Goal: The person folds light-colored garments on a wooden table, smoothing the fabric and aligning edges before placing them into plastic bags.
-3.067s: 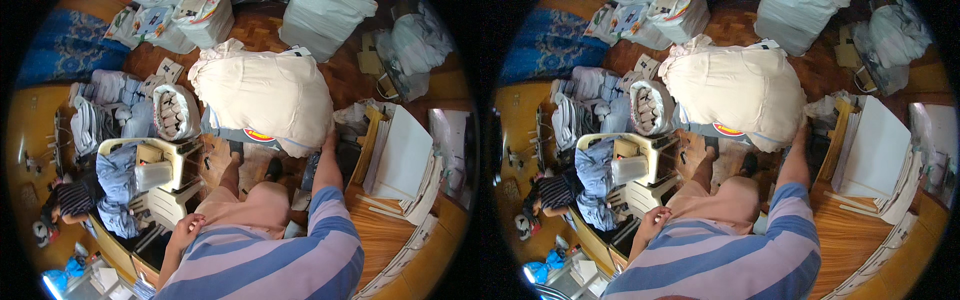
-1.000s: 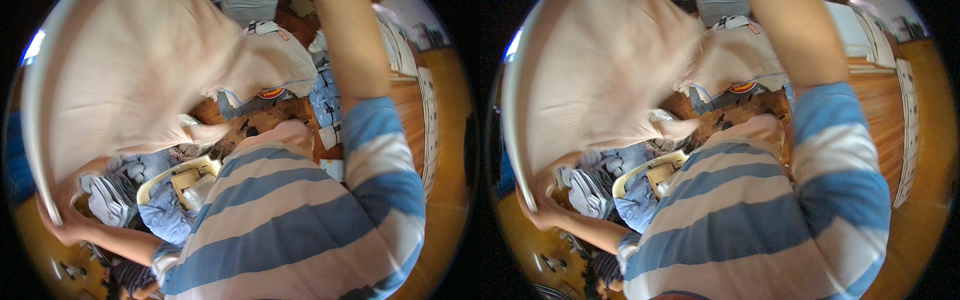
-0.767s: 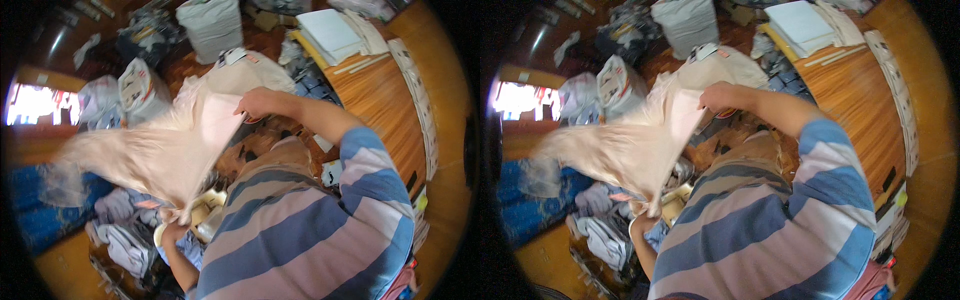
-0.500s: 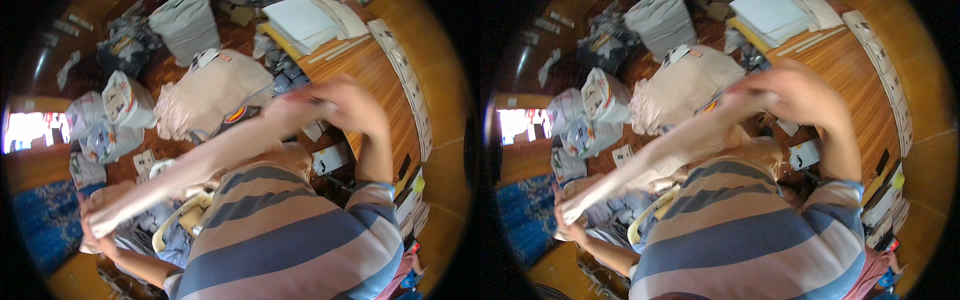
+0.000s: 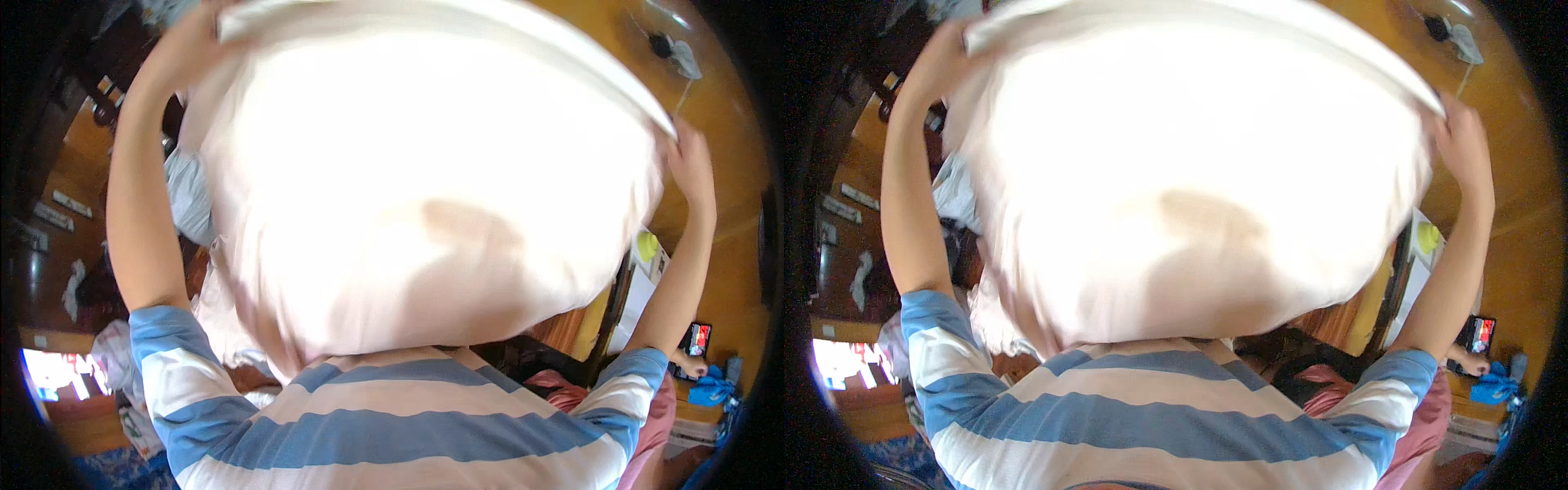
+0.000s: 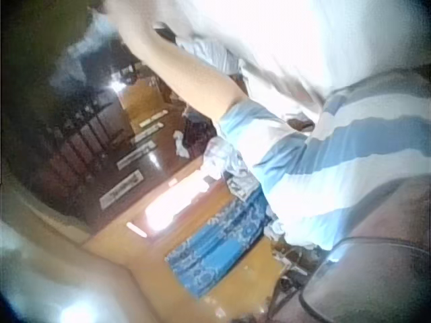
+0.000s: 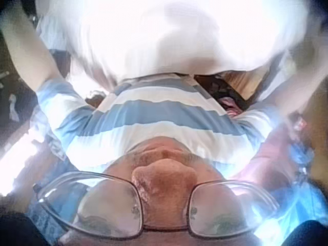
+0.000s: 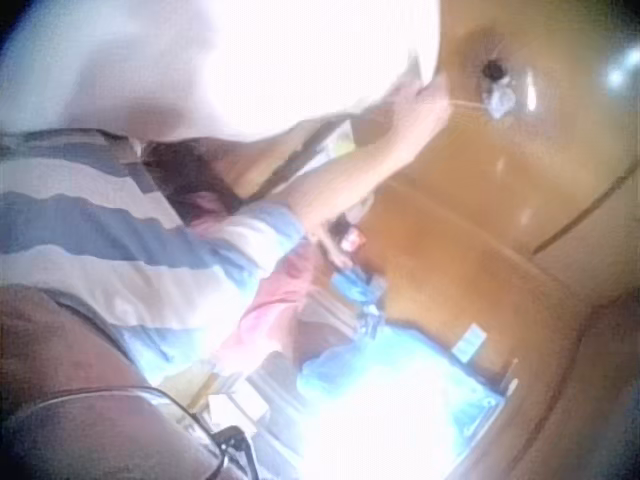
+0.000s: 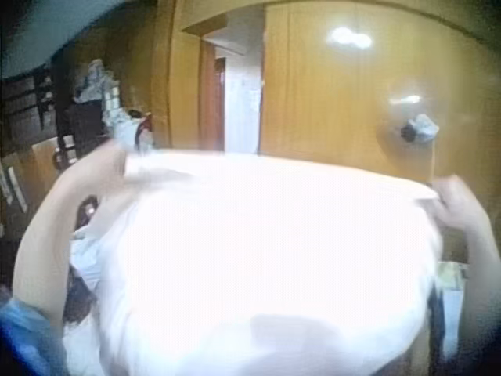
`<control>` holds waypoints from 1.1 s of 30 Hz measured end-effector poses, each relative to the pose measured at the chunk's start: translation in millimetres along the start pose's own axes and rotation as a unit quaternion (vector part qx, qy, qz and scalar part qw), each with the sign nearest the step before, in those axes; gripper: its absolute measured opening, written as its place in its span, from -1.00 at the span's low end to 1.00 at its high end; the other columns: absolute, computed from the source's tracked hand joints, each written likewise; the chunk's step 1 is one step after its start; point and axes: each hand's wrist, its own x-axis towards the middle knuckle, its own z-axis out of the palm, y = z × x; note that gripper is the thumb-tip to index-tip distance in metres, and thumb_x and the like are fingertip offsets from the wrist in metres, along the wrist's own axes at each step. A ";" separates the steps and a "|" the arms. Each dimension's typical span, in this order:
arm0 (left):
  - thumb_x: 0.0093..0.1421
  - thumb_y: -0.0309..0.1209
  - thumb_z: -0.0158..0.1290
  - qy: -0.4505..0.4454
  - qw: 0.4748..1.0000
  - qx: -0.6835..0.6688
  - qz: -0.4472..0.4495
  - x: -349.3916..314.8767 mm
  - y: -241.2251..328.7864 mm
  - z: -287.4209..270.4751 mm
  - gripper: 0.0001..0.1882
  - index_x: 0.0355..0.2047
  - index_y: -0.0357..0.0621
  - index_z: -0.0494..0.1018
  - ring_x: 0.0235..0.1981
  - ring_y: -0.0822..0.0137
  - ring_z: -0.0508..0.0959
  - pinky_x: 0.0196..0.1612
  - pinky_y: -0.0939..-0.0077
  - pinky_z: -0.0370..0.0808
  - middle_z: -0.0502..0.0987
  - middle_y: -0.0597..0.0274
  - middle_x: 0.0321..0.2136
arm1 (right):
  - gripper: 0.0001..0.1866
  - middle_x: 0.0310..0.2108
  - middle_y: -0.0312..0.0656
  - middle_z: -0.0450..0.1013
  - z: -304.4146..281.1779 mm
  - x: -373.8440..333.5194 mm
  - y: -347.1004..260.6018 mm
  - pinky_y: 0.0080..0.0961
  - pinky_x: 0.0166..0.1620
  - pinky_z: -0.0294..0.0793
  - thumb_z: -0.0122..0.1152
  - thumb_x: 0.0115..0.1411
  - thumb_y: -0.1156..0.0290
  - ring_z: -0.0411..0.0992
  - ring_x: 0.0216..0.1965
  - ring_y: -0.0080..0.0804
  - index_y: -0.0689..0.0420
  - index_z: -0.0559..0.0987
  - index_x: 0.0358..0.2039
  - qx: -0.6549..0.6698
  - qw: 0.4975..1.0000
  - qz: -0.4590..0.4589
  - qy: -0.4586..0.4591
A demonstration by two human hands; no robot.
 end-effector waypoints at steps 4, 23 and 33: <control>0.05 -0.53 0.29 0.383 0.918 0.019 0.096 77.6 51.4 -10.0 -0.62 -0.13 -0.53 0.58 -0.32 -0.10 0.72 -0.18 0.20 0.66 0.69 -0.31 -0.28 | -0.63 -0.07 -0.16 0.62 -72.1 34.1 53.5 -0.61 0.05 0.48 0.14 0.42 0.55 0.52 -0.06 -0.56 0.27 0.57 0.20 0.156 0.955 -0.035 0.248; -0.08 -0.49 0.39 -0.289 0.935 -0.179 -0.101 -180.7 134.2 301.5 -0.22 0.23 -0.04 0.44 0.05 -0.09 0.59 -0.04 0.03 0.64 0.45 0.03 0.09 | -0.76 -0.42 -0.03 0.52 113.3 -292.4 -55.2 -0.38 -0.27 0.47 0.30 -0.04 0.76 0.54 -0.37 -0.13 0.35 0.65 -0.29 0.171 0.940 0.262 -0.138; 0.28 -0.07 0.25 -0.328 0.892 -0.306 -0.045 -151.9 128.1 360.3 -0.28 0.35 -0.17 0.38 0.35 -0.24 0.37 0.37 0.00 0.35 0.30 -0.18 0.40 | -0.68 -0.19 0.07 0.64 177.4 -325.0 -86.7 -0.16 -0.05 0.57 0.37 0.10 0.28 0.62 -0.17 0.00 0.15 0.77 -0.16 0.188 0.866 0.349 -0.305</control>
